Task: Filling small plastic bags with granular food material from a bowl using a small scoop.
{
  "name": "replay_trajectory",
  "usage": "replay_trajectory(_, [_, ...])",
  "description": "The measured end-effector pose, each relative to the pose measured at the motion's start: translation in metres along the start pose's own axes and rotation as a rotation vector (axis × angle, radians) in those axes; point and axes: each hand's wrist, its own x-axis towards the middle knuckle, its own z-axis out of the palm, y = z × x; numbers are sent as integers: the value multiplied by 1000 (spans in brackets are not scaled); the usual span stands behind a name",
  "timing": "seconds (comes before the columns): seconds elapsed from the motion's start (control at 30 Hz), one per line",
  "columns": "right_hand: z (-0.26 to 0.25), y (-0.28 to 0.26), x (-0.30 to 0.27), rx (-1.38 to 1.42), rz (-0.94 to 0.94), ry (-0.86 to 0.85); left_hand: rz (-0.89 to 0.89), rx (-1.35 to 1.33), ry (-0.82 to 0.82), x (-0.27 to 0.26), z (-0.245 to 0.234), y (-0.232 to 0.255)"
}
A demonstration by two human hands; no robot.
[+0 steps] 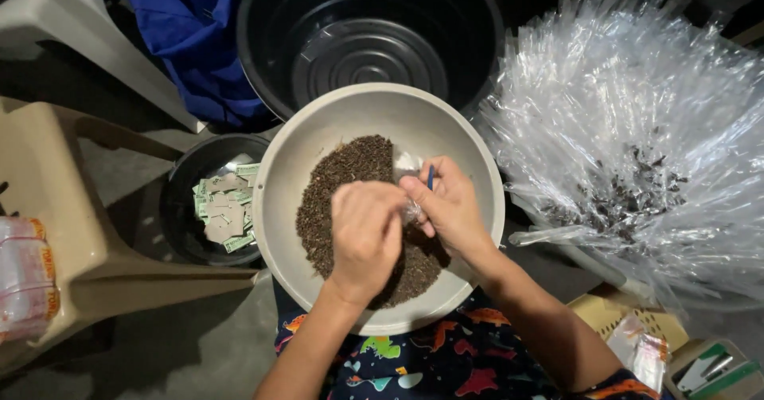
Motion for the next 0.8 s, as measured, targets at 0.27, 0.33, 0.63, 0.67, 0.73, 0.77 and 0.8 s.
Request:
replay_trajectory(0.27, [-25,1,-17,-171,-39,-141,-477,-418,-220,13,-28,25])
replay_trajectory(0.33, [-29,3,-27,21,69,-60,-593,-519,-221,10,-29,19])
replay_trajectory(0.63, [-5,-26,-33,-442,-261,-183,-596,-461,-272,26,-26,14])
replay_trajectory(0.67, [-8,-12,-40,-451,-273,-206,-716,-316,-200,38,-32,15])
replay_trajectory(0.73, [-15,5,-53,-462,-285,-221,-828,-171,-135,53,-52,6])
replay_trajectory(0.77, [-19,6,-60,-476,-309,-264,-713,-176,32,57,-66,-5])
replay_trajectory(0.8, [-24,6,-64,-494,-334,-311,-595,-182,203,61,-79,-16])
